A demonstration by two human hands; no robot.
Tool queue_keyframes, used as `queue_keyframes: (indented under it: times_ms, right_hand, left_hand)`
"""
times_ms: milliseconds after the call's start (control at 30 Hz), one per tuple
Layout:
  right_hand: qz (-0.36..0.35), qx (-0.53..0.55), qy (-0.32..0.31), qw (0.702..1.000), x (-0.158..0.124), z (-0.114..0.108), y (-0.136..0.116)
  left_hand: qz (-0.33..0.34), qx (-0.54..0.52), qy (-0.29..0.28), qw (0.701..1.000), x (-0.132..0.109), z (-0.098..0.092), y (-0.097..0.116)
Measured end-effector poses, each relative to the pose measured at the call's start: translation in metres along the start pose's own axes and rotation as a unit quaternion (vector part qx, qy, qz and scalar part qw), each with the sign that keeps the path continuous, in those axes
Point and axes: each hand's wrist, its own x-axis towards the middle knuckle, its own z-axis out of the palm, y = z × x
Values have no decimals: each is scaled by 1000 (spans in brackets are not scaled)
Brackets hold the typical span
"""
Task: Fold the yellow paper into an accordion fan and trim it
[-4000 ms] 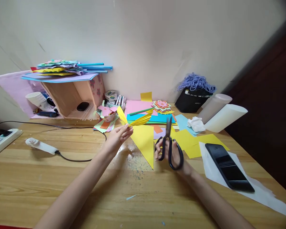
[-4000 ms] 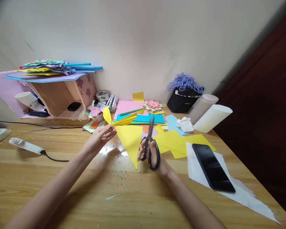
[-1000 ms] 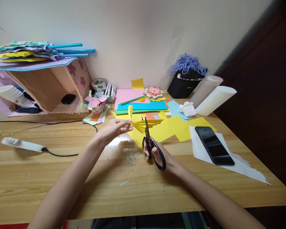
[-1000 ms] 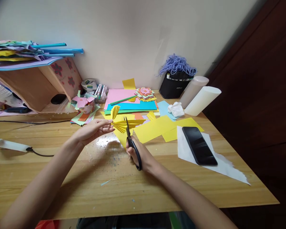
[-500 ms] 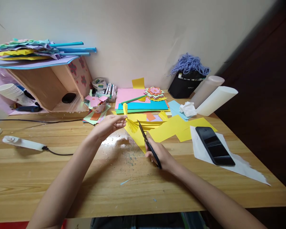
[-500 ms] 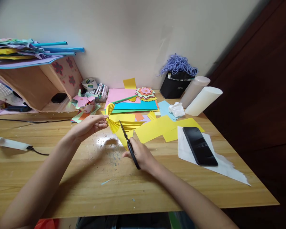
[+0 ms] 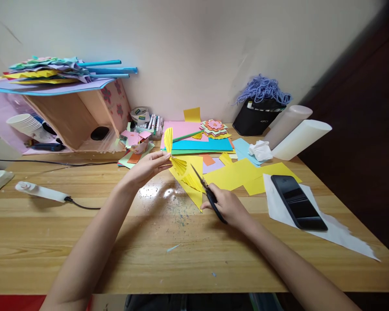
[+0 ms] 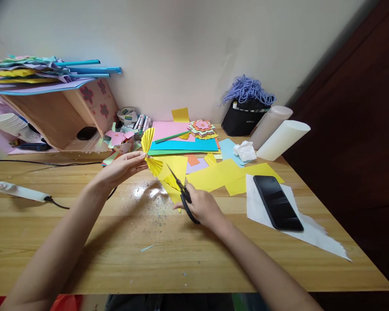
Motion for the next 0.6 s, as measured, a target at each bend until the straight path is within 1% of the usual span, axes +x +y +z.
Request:
queue_keyframes:
  times_ms: [100,200,267,333,400,433,500,533,567,600]
  right_hand:
    - [84,-94,55,991,5,-9,8]
    - [175,-195,102,960,11,-17,23]
    - [208,-232,114,943,14,-21,34]
    - [217,-241,124,938,15,-22,43]
    - [190,-226,160,942,15,-21,44]
    - [156,-204,192,947,14,-20,41]
    - [58,-122,254,958,11,-15,29]
    - [-4,-61,268,961,9,-12,22]
    - [-55,3,263,963,7,-8,13]
    - [-81,57,256,962,6,-4,6]
  left_hand:
    - [31,-2,-5,1000,1,3,-3]
    - [58,18,2,998,2,10,-7]
    - [76,37,15,996,3,16,-11]
    - [96,49,31,994,4,24,-15]
    - [114,51,46,991,5,32,-20]
    - [120,48,54,990,6,36,-23]
    - [126,36,73,989,7,45,-31]
    - [123,29,80,989,7,50,-36]
    - [119,22,87,989,7,54,-40]
    - [114,17,91,989,7,59,-45]
